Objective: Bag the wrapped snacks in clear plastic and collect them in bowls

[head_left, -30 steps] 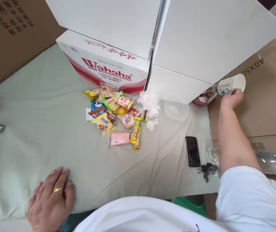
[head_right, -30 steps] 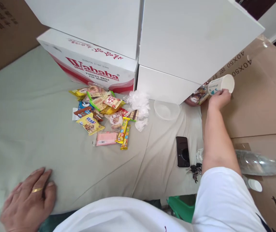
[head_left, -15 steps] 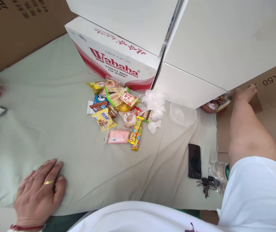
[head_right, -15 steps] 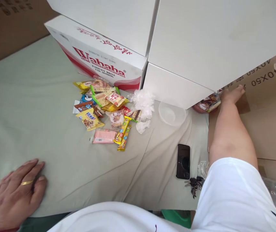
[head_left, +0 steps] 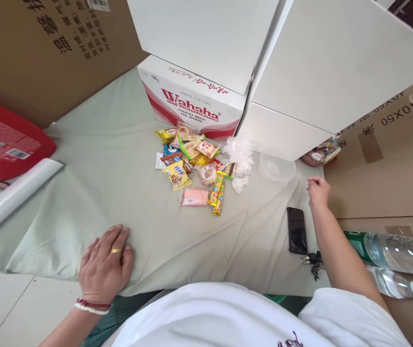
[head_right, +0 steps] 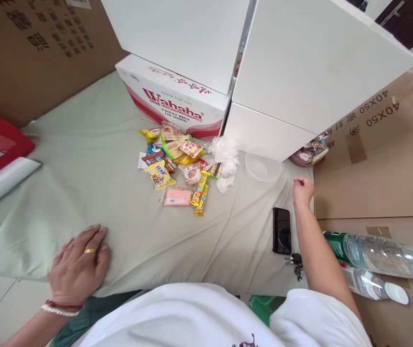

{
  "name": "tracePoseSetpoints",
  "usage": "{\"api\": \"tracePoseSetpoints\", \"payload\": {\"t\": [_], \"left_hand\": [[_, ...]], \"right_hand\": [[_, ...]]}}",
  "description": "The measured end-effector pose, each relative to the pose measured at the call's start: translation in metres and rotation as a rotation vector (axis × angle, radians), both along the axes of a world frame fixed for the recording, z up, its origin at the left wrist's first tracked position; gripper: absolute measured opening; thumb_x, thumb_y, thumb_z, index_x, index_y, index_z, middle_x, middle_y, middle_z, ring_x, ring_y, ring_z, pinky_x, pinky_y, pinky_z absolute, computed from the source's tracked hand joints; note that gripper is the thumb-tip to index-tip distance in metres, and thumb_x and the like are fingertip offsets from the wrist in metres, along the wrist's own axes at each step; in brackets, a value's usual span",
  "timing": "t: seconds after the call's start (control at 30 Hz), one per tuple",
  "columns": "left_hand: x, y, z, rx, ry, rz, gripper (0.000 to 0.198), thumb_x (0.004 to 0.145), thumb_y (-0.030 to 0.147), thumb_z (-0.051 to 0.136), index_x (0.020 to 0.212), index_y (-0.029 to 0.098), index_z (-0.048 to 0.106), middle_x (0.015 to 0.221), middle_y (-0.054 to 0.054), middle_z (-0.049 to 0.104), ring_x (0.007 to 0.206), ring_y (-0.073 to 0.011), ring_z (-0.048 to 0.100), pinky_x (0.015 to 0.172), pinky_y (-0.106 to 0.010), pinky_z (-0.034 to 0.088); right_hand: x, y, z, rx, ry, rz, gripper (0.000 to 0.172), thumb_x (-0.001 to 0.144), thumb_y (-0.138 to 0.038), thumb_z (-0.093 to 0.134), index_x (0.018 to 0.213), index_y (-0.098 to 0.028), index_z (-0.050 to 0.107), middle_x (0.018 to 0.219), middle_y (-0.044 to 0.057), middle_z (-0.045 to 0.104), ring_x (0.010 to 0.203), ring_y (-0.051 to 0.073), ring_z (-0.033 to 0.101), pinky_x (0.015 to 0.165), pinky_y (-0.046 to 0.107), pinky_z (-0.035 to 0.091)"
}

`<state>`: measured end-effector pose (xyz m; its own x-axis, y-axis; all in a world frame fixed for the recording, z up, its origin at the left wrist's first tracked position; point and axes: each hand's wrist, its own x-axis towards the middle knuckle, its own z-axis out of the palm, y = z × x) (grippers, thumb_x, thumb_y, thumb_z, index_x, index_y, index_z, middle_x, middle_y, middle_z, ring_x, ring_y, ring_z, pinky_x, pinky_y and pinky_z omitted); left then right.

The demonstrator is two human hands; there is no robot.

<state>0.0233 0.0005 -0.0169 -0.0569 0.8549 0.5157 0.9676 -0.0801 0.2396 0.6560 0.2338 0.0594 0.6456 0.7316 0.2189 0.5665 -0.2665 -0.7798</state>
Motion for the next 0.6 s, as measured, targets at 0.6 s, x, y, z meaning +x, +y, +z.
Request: {"api": "tracePoseSetpoints", "payload": {"t": [0.6], "left_hand": [[-0.002, -0.008, -0.008, -0.102, -0.110, 0.006, 0.048, 0.091, 0.023, 0.059, 0.138, 0.021, 0.066, 0.140, -0.015, 0.070, 0.132, -0.0319, 0.065, 0.119, -0.050, 0.041]], "right_hand": [[-0.167, -0.032, -0.017, -0.075, 0.351, 0.096, 0.040, 0.088, -0.052, 0.058, 0.112, -0.020, 0.060, 0.106, 0.011, 0.070, 0.078, 0.019, 0.068, 0.067, 0.034, 0.062]]}}
